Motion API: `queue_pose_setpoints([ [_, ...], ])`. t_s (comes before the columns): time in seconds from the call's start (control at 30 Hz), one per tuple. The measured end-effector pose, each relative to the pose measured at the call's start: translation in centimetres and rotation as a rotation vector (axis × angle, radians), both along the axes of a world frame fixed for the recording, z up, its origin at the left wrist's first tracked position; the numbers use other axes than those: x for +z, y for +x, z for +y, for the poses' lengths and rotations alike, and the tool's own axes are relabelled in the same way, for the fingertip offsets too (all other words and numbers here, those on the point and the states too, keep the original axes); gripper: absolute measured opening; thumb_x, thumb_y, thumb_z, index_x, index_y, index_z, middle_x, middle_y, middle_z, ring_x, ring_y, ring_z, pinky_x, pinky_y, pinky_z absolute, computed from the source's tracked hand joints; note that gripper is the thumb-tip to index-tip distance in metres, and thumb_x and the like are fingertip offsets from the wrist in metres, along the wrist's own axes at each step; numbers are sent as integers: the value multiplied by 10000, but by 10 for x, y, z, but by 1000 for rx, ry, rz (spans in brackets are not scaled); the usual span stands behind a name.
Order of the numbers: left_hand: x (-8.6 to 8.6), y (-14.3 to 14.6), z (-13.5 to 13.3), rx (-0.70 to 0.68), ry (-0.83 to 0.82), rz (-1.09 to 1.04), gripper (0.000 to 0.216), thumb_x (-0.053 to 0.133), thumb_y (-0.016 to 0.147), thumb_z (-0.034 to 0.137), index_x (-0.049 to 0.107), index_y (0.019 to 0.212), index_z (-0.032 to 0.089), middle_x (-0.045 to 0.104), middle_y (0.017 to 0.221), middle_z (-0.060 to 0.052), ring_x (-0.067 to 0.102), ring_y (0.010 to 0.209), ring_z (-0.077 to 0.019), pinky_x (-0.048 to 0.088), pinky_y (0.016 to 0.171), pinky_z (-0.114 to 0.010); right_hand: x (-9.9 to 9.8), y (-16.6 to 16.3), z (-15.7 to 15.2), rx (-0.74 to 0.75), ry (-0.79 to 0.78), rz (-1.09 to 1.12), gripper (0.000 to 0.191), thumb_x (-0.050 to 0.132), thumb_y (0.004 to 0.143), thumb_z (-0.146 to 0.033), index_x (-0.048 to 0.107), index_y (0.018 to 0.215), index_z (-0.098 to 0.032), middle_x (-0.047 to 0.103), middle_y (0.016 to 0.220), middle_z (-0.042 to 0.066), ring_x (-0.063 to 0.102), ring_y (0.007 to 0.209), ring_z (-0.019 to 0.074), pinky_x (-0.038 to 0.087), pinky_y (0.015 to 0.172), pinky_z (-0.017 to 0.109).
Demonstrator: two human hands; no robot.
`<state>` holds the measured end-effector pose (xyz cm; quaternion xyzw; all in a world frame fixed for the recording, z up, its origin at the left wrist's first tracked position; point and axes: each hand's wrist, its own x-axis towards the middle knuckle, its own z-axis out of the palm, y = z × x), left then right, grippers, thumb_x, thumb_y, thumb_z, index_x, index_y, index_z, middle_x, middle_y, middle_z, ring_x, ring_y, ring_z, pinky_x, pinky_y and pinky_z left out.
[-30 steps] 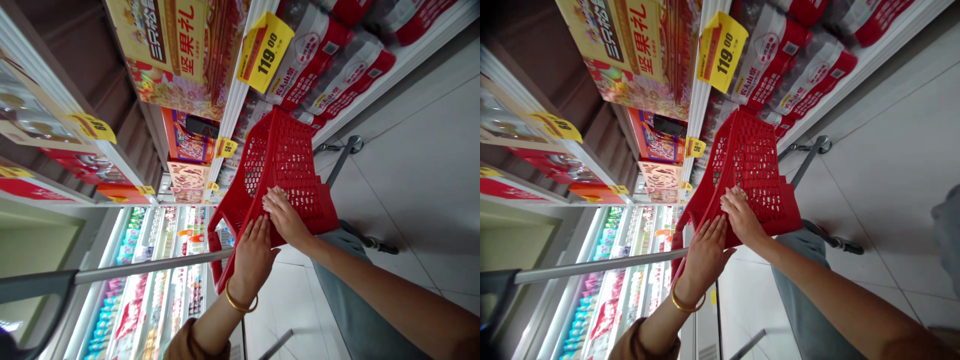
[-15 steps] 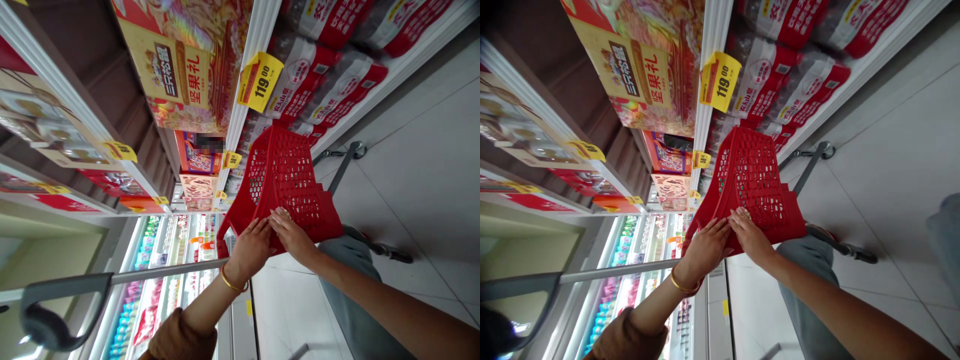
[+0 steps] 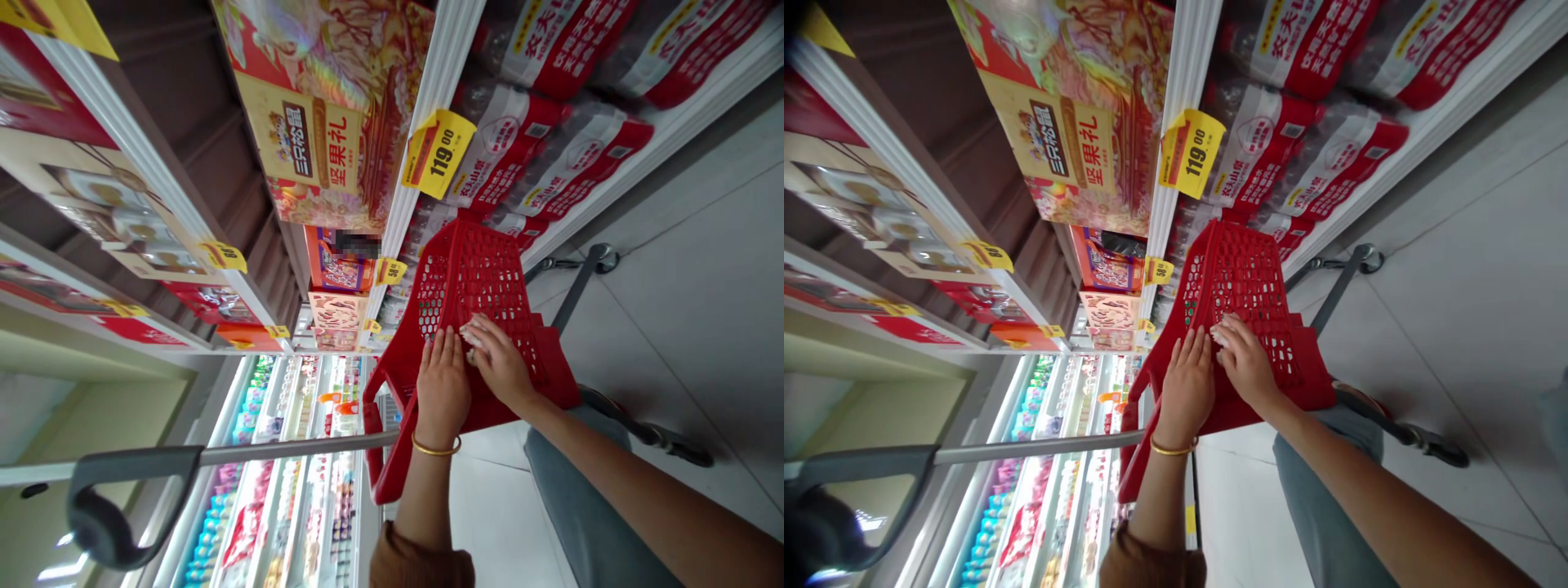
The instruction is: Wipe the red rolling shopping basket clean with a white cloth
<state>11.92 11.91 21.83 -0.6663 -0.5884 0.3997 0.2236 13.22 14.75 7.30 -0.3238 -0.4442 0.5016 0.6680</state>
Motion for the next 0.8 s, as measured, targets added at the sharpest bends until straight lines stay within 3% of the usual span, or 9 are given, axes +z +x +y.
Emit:
queue_pose_setpoints([
  [0.13,-16,-5,1,43,75,26,499,312,941,174,360,1432,105,333,1524,-97,223,1442,-190,240,1183,-416,-3,-18,16,46,85,-32,465,365,902,-109,503,1339,-187,435,1457,121,320,1405,249,327,1138,543],
  [0.27,-21,-6,-2,54,103,39,533,338,922,173,321,1452,119,297,1539,-92,207,1447,-198,249,1177,-429,-9,-28,11,72,143,-73,435,356,943,-163,498,1352,-197,433,1464,116,264,1430,244,290,1153,552],
  [0.67,-24,-5,-7,25,85,36,490,325,960,258,383,1421,99,269,1542,-139,226,1442,-200,206,1194,-435,-18,0,-18,179,193,-157,396,416,913,-162,583,1272,-150,546,1358,147,401,1360,262,391,1113,496],
  [0.8,-24,-2,-7,34,78,26,488,338,962,270,398,1411,87,293,1532,-145,248,1434,-204,189,1203,-424,-17,10,-19,158,146,-169,385,427,845,-92,672,1133,-164,629,1246,126,549,1232,243,478,1050,444],
])
